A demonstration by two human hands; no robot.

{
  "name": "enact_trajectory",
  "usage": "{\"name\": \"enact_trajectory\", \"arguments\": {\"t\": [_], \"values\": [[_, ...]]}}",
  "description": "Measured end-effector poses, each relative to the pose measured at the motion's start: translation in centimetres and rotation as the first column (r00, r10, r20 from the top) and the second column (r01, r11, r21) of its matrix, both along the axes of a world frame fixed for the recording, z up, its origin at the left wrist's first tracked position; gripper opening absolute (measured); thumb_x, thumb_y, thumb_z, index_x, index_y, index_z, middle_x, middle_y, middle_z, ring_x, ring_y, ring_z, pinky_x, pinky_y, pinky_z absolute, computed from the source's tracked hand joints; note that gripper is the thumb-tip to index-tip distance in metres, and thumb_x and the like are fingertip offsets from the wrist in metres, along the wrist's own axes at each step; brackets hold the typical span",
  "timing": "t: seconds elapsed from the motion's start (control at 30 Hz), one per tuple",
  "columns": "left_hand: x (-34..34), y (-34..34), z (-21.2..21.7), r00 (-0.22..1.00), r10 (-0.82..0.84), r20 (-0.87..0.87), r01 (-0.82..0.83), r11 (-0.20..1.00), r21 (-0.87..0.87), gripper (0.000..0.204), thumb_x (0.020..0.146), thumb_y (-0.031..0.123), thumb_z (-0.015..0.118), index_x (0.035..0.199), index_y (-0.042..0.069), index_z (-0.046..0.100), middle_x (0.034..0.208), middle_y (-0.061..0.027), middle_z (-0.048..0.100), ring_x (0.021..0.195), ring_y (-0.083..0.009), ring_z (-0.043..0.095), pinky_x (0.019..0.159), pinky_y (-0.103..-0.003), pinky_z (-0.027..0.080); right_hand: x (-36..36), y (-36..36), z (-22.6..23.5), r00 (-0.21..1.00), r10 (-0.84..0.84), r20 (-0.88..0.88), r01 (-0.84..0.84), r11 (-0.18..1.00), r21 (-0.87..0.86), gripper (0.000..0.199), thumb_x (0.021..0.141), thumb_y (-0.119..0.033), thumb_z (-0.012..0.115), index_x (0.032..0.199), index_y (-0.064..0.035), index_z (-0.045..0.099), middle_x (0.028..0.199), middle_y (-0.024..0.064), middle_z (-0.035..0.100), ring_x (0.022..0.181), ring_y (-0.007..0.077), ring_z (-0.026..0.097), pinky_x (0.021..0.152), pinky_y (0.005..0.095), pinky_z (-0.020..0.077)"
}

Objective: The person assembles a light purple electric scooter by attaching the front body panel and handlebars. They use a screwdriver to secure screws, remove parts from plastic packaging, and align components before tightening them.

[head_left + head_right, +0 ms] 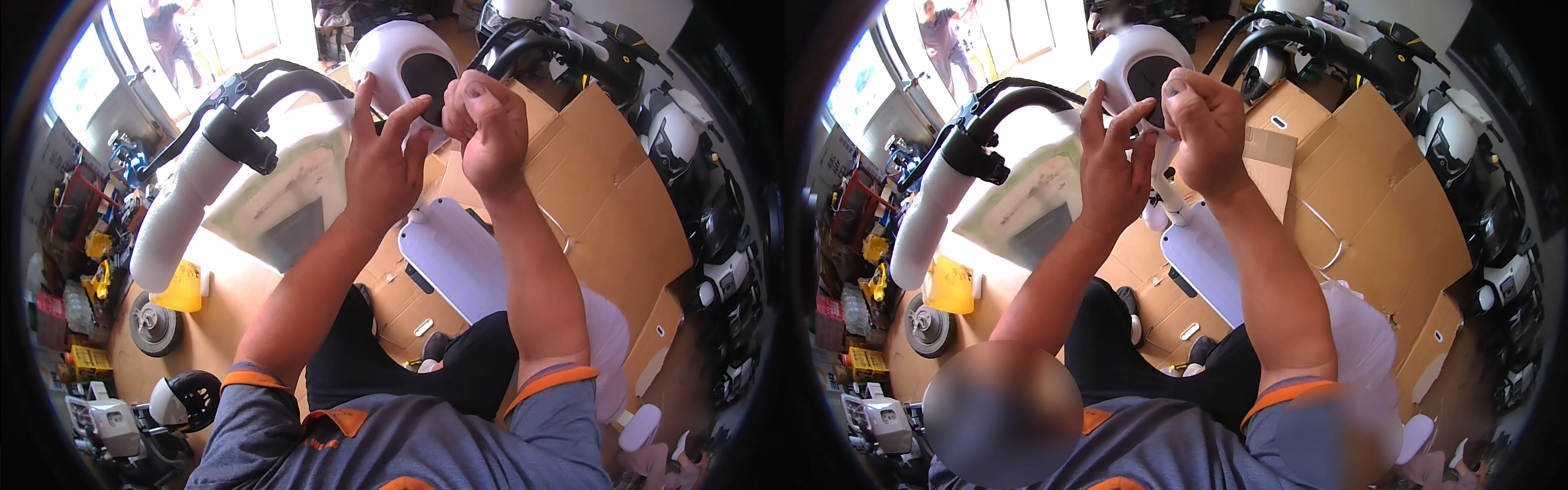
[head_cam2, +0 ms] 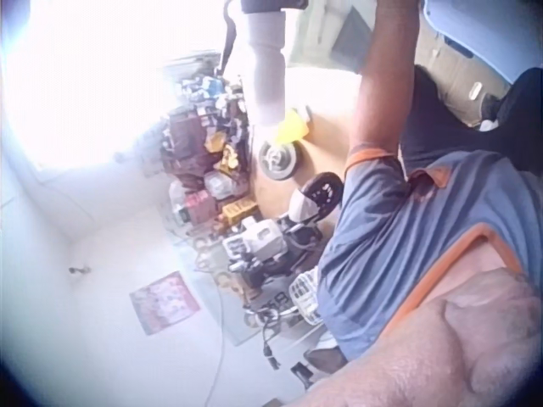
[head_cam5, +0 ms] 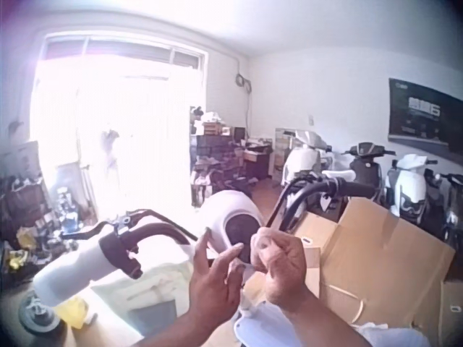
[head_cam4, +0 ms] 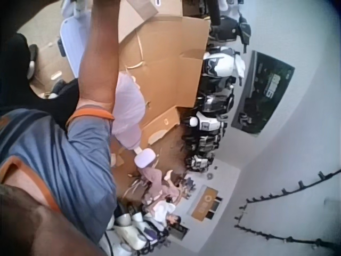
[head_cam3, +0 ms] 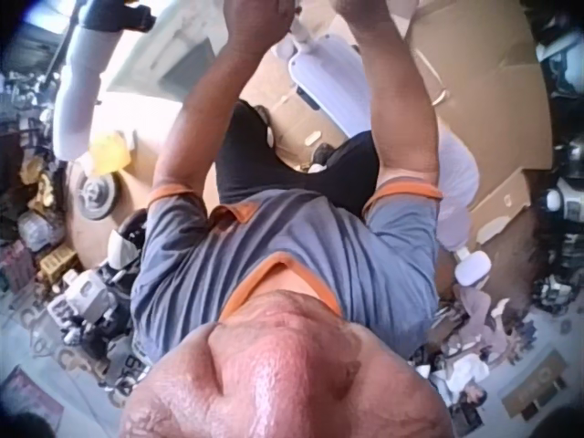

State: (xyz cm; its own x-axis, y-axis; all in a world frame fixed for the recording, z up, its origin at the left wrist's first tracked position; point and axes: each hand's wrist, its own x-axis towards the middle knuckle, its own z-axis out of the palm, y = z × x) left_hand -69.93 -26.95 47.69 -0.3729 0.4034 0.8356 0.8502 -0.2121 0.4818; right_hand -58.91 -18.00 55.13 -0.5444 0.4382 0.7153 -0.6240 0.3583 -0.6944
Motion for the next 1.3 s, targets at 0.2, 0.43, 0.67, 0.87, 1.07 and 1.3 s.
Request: {"name": "enact_trajectory", "arguments": {"t": [0.2,0.43,0.67,0.87,1.07,1.3], "values": [[-0.1,0.2,-0.5,1.0,-0.013,0.02,0.013,0.999,0.038,0.035,0.1,0.022,0.072,0.134,0.023,0.067,0.162,-0.0304,0.034,0.143,-0.0534,0.047,0.108,-0.052,0.05,0.1,0.1,0.1,0.997,0.067,0.034,-0.067,0.998,-0.005,0.033,0.101,-0.018,0.05,0.07,-0.0085,0.043,0.064,-0.0039,0.037,0.058,0.006,0.031,0.054,0.0272,0.0267],[0.2,0.4,-0.3,0.999,-0.014,0.051,0.014,1.0,0.0,0.035,0.098,0.021,0.074,0.132,0.023,0.066,0.162,-0.029,0.034,0.143,-0.0538,0.046,0.107,-0.052,0.051,0.7,-0.1,2.1,0.987,0.152,0.048,-0.151,0.988,-0.012,0.033,0.102,-0.017,0.052,0.071,-0.0078,0.046,0.065,-0.0054,0.039,0.059,0.0045,0.032,0.054,0.0266,0.0267],[0.2,0.6,-0.9,0.995,-0.041,0.094,0.04,0.999,0.011,0.039,0.096,0.017,0.072,0.133,0.025,0.064,0.162,-0.0295,0.035,0.146,-0.0485,0.045,0.11,-0.049,0.049,-0.8,0.2,0.1,0.997,0.082,-0.001,-0.081,0.99,0.115,0.024,0.099,-0.014,0.052,0.077,-0.0028,0.05,0.068,-0.0015,0.042,0.062,0.0072,0.037,0.053,0.0281,0.0278],[0.3,-1.4,0.5,0.999,-0.012,0.04,0.012,1.0,-0.009,0.045,0.094,0.016,0.076,0.137,0.022,0.062,0.167,-0.03,0.025,0.154,-0.0546,0.03,0.119,-0.053,0.04,-0.4,-1.1,0.7,0.994,0.112,0.011,-0.111,0.989,-0.1,0.033,0.097,-0.021,0.053,0.07,-0.01,0.036,0.063,-0.0015,0.031,0.057,0.0088,0.029,0.051,0.0282,0.024],[0.5,-1.4,0.9,0.999,0.014,0.038,-0.013,0.999,-0.046,0.04,0.098,0.02,0.074,0.136,0.021,0.061,0.167,-0.0302,0.025,0.155,-0.0532,0.029,0.118,-0.053,0.042,-0.3,-0.6,0.6,0.994,0.104,0.031,-0.102,0.992,-0.07,0.038,0.103,-0.028,0.05,0.072,-0.013,0.035,0.064,-0.002,0.029,0.056,0.0092,0.025,0.051,0.0293,0.0218],[0.4,-1.2,0.7,0.999,0.049,-0.01,-0.05,0.999,-0.014,0.04,0.099,0.022,0.073,0.137,0.021,0.061,0.167,-0.0303,0.026,0.155,-0.0524,0.03,0.116,-0.053,0.044,-0.5,-1.0,1.0,0.995,0.085,0.049,-0.082,0.995,-0.057,0.037,0.102,-0.029,0.05,0.072,-0.0132,0.033,0.064,-0.0022,0.027,0.055,0.0085,0.024,0.052,0.0297,0.021]]}}
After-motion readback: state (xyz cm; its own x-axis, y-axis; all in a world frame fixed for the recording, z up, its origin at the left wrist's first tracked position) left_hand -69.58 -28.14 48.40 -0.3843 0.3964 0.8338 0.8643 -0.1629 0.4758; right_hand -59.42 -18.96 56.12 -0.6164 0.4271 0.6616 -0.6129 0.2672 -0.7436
